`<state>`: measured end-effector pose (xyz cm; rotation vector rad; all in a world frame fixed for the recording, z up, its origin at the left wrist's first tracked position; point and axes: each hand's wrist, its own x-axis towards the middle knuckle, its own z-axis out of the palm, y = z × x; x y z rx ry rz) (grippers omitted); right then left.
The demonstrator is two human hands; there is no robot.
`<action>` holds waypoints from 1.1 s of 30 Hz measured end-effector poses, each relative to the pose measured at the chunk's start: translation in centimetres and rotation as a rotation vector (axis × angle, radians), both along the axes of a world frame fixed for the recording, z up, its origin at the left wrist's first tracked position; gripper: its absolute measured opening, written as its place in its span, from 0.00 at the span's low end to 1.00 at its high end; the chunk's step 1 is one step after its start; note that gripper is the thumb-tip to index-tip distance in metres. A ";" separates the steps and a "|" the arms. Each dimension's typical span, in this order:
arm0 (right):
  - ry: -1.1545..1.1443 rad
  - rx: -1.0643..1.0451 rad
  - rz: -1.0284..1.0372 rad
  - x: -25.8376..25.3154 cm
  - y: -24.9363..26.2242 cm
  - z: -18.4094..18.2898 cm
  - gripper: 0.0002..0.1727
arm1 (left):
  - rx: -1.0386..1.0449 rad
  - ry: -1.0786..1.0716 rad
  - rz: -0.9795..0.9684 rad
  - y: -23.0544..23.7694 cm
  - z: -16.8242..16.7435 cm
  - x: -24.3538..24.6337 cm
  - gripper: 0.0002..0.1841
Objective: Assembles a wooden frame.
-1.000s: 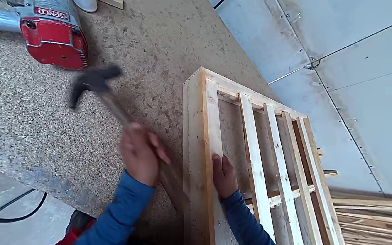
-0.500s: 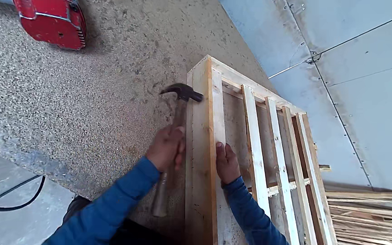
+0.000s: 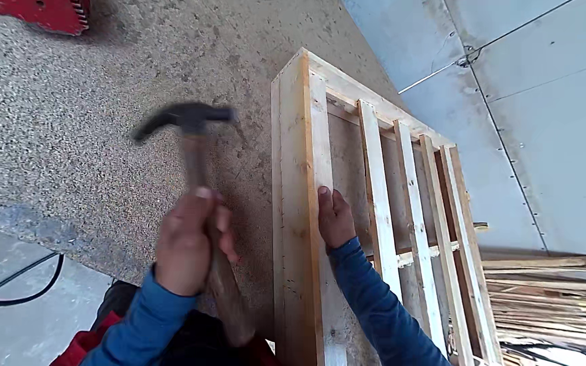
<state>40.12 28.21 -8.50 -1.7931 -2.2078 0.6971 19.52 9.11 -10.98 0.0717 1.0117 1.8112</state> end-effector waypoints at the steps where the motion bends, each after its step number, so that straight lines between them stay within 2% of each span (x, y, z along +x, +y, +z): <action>1: 0.000 0.002 -0.003 -0.1 0.0 -0.1 0.33 | 0.007 0.037 0.195 0.2 0.3 -0.5 0.20; 2: -0.009 0.001 -0.006 0.0 0.0 -0.2 0.34 | 0.004 0.065 0.326 0.8 0.4 -0.2 0.20; 3: -0.017 -0.003 -0.008 0.0 0.1 -0.2 0.34 | -0.001 0.090 0.345 1.3 0.3 1.1 0.20; 4: -0.022 -0.002 -0.011 0.0 0.1 -0.1 0.34 | -0.003 0.112 0.246 1.7 0.0 3.3 0.19; 6: -0.034 -0.005 -0.016 -0.2 0.3 0.1 0.34 | -0.040 0.118 -0.147 2.4 -1.0 7.4 0.18; 8: -0.028 0.006 -0.016 -0.1 0.2 0.2 0.33 | -0.092 0.031 -0.446 1.8 0.0 6.4 0.18; 9: -0.024 0.008 -0.018 -0.2 0.2 0.3 0.32 | -0.087 -0.011 -0.461 0.7 0.7 4.4 0.19; 11: -0.040 0.009 -0.023 0.3 0.1 0.2 0.33 | -0.037 -0.024 -0.238 -2.6 1.3 1.1 0.20; 13: -0.049 0.011 -0.014 0.1 0.4 0.2 0.34 | -0.031 0.045 0.143 -4.4 1.5 -1.1 0.20; 15: -0.051 0.003 -0.016 0.2 0.4 0.1 0.35 | -0.061 0.112 0.427 -4.7 1.4 0.0 0.19; 16: -0.040 0.002 -0.016 0.1 0.5 0.1 0.35 | -0.048 0.142 0.432 -4.8 0.8 2.4 0.19; 17: -0.033 0.000 -0.021 0.0 0.5 0.1 0.35 | -0.023 0.151 0.315 -4.8 -0.2 5.8 0.18; 19: -0.034 0.005 -0.032 -0.1 0.4 0.3 0.35 | -0.023 0.109 -0.126 -3.8 -2.8 12.7 0.18; 20: -0.047 0.009 -0.033 0.1 0.3 0.3 0.36 | -0.040 0.090 -0.338 -3.3 -3.5 14.0 0.17; 21: -0.054 0.012 -0.036 0.4 0.2 0.3 0.36 | -0.032 0.069 -0.459 -3.6 -3.6 13.4 0.17; 22: -0.057 0.014 -0.036 0.4 0.1 0.4 0.36 | 0.011 0.052 -0.446 -4.5 -2.9 11.8 0.17; 23: -0.054 0.017 -0.033 0.3 0.3 0.5 0.36 | 0.067 0.037 -0.337 -6.0 -1.8 9.9 0.17; 25: -0.062 0.011 -0.038 0.4 0.2 0.4 0.37 | 0.133 0.050 0.025 -8.2 0.2 7.5 0.16; 27: -0.085 0.013 -0.044 0.5 0.2 0.1 0.38 | 0.095 0.080 0.319 -7.2 0.8 7.9 0.15; 28: -0.092 0.014 -0.048 0.5 0.3 0.2 0.38 | 0.074 0.084 0.311 -6.6 0.4 9.4 0.15; 29: -0.099 0.010 -0.055 0.3 0.3 0.4 0.39 | 0.048 0.086 0.178 -6.2 -0.4 11.6 0.15; 31: -0.111 0.002 -0.055 0.2 0.3 0.6 0.39 | -0.033 0.050 -0.263 -5.9 -1.7 14.9 0.15; 32: -0.116 0.006 -0.056 0.4 0.2 0.6 0.39 | -0.065 0.021 -0.441 -6.4 -1.6 15.0 0.16; 33: -0.110 0.019 -0.058 0.5 0.3 0.5 0.39 | -0.069 -0.008 -0.525 -7.3 -1.2 13.9 0.17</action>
